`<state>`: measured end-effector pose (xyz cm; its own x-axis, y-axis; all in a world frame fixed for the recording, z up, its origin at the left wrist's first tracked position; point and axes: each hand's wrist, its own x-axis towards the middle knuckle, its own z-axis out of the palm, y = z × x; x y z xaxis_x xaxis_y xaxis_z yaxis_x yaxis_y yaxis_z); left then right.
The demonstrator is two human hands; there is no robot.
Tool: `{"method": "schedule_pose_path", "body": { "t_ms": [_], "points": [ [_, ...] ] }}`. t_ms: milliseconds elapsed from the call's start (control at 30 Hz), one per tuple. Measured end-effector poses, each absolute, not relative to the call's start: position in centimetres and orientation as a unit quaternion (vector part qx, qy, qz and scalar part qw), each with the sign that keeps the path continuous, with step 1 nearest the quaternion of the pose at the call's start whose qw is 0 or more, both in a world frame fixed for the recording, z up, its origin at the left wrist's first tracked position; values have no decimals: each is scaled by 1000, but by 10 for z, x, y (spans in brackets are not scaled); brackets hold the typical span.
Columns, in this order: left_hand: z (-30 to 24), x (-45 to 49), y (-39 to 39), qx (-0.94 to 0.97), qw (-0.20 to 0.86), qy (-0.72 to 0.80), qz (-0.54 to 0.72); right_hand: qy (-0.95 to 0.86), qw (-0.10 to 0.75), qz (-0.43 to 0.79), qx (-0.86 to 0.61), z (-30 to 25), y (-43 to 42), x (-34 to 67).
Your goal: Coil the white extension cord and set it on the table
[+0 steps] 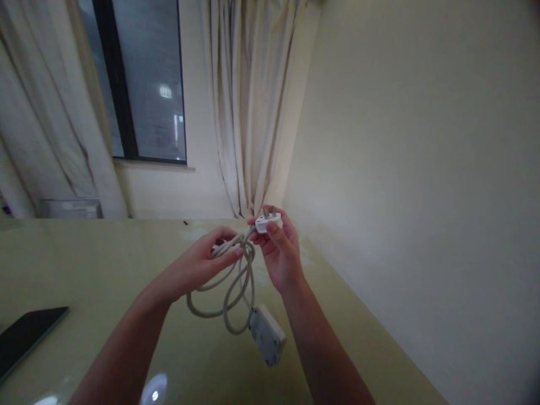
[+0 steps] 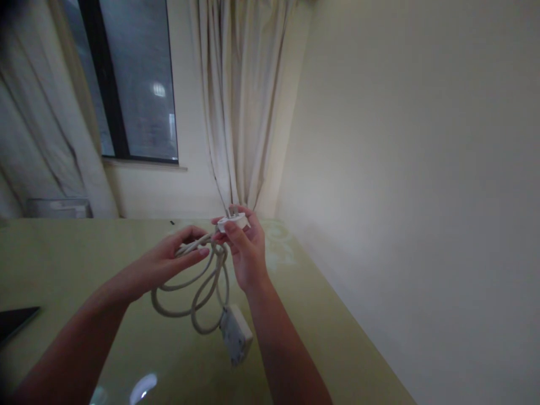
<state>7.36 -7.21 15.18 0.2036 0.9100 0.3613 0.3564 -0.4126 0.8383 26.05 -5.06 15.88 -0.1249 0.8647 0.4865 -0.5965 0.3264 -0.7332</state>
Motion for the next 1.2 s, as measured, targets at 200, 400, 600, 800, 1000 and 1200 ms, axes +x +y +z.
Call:
{"method": "schedule_pose_path", "body": {
  "t_ms": [200, 400, 600, 800, 1000, 1200],
  "points": [
    [131, 62, -58, 701, 455, 341, 431, -477, 638, 597, -89, 164, -53, 263],
    [100, 56, -36, 674, 520, 329, 409, -454, 650, 608, -50, 163, -50, 260],
    [102, 67, -37, 631, 537, 379, 412, -470, 655, 587, -68, 161, -44, 263],
    [120, 83, -39, 498, 517, 418, 557, -587, 641, 461, -176, 156, -38, 271],
    [140, 84, -51, 437, 493, 366, 657, -759, 542, 237, -273, 155, -40, 275],
    [154, 86, -58, 365, 500, 330, 712, -834, 472, 109, -266, 146, -38, 270]
  ]
}}
